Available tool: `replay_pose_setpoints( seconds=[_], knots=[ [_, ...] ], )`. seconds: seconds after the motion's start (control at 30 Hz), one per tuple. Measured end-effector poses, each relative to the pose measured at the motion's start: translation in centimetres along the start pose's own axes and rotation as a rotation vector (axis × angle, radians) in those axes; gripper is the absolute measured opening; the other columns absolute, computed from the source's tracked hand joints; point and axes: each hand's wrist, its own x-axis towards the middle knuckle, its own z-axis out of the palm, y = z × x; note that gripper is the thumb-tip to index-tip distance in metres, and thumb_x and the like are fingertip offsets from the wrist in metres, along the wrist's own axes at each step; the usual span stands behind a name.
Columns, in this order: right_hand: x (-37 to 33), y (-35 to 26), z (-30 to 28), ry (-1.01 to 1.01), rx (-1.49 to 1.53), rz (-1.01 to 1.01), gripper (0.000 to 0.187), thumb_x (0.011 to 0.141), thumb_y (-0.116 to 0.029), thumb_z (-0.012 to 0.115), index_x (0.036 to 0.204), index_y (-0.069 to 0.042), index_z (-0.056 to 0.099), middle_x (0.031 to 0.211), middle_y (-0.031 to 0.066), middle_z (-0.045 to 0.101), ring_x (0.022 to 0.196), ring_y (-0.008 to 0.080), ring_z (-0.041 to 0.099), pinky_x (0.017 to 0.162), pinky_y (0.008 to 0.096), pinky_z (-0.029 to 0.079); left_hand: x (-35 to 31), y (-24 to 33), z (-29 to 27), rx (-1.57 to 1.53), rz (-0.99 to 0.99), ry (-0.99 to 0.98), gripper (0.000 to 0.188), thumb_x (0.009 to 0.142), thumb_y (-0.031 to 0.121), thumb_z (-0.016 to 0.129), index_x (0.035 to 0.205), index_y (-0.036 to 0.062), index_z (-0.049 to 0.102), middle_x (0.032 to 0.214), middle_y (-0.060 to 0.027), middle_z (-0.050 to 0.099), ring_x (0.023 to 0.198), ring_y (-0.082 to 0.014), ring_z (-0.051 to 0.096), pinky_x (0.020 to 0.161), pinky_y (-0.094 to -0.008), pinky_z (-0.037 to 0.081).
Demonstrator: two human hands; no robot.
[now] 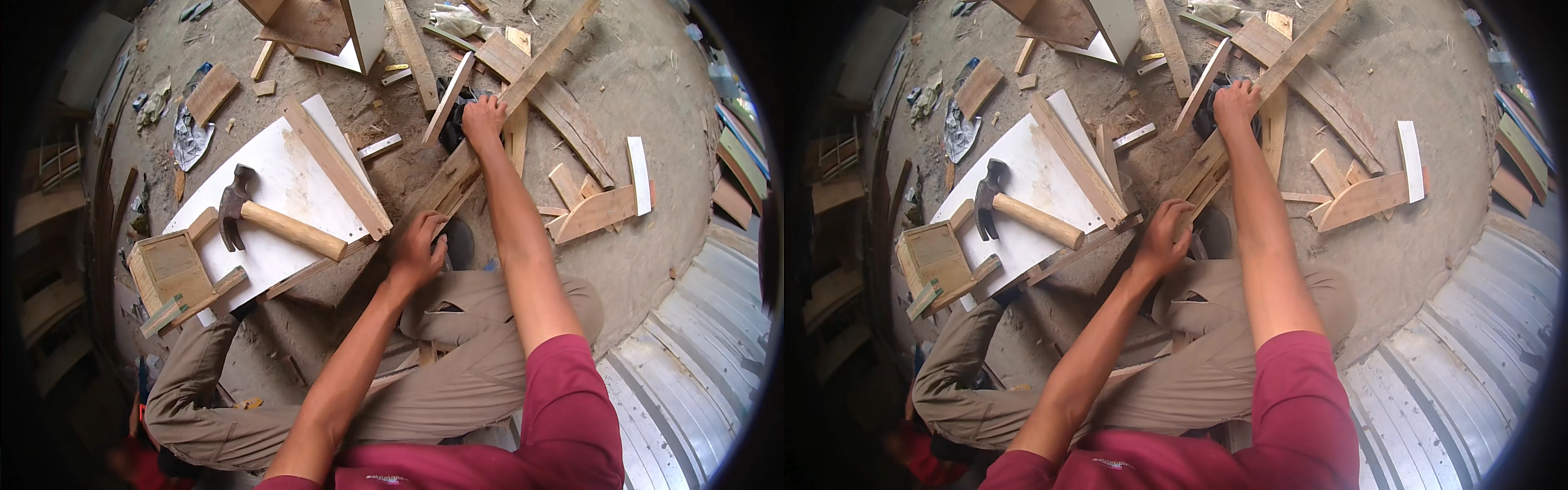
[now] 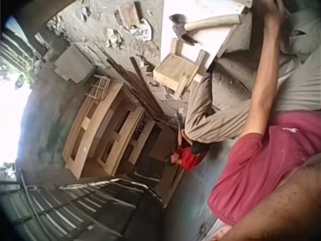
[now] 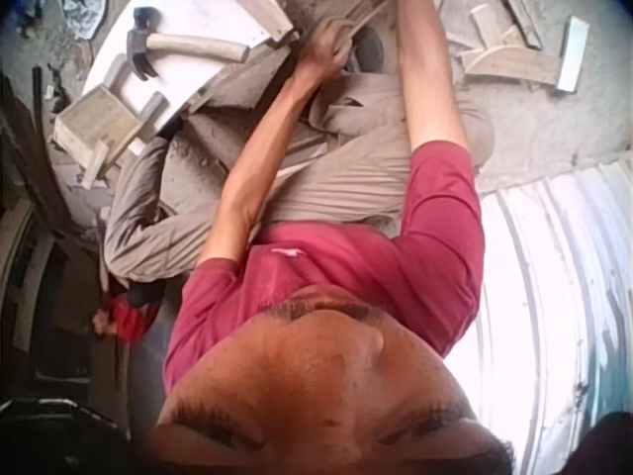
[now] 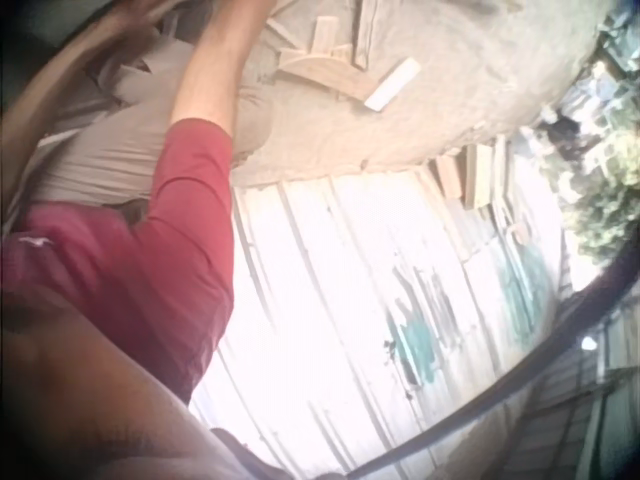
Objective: The person assembles a small wooden box by fitting pieces together and securing them with a hammer. The person repeatedly aligns the wooden components and hammers them into place while sitting on the floor.
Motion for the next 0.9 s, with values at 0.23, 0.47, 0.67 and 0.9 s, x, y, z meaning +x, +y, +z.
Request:
replay_pose_setpoints(
  seconds=[0.23, 0.47, 0.67, 0.9],
  knots=[
    [0.3, 0.1, -0.2, -0.093, 0.073, 0.008, 0.023, 0.096, -0.016, 0.057, 0.101, -0.011, 0.079, 0.111, 0.0133, 0.073, 0.120, 0.0341, 0.057, 0.109, 0.0599, 0.030, 0.6, -0.3, 0.2, -0.025, -0.025, 0.032, 0.032, 0.088, 0.002, 0.064, 0.120, 0.0017, 0.062, 0.120, -0.0179, 0.062, 0.108, -0.0329, 0.063, 0.096, -0.0386, 0.050],
    [0.5, -0.9, -1.4, -0.164, 0.111, 0.004, 0.022, 0.093, -0.013, 0.058, 0.100, -0.009, 0.079, 0.108, 0.0147, 0.075, 0.118, 0.0375, 0.060, 0.108, 0.0635, 0.030, -0.4, -0.5, -0.8, 0.055, -0.052, -0.004, 0.032, 0.089, 0.003, 0.063, 0.121, 0.0017, 0.061, 0.118, -0.0161, 0.062, 0.105, -0.0304, 0.063, 0.093, -0.0389, 0.051],
    [0.4, 0.8, -1.5, -0.088, 0.309, 0.077, 0.021, 0.091, -0.012, 0.059, 0.100, -0.006, 0.076, 0.108, 0.0156, 0.074, 0.115, 0.0372, 0.063, 0.101, 0.0638, 0.038, -0.8, 0.8, -2.3, 0.079, -0.016, -0.007, 0.031, 0.092, 0.005, 0.063, 0.123, 0.0011, 0.061, 0.119, -0.0191, 0.066, 0.109, -0.0322, 0.067, 0.094, -0.0400, 0.052],
    [0.3, -0.1, -9.6, 0.181, 0.300, 0.043, 0.022, 0.092, -0.015, 0.059, 0.104, -0.001, 0.072, 0.105, 0.0208, 0.073, 0.103, 0.0375, 0.069, 0.091, 0.0560, 0.051, -3.3, 5.4, -5.0, -0.047, -0.037, -0.020, 0.022, 0.091, 0.005, 0.064, 0.113, 0.0004, 0.065, 0.109, -0.0178, 0.069, 0.104, -0.0352, 0.067, 0.091, -0.0415, 0.054]
  ],
)
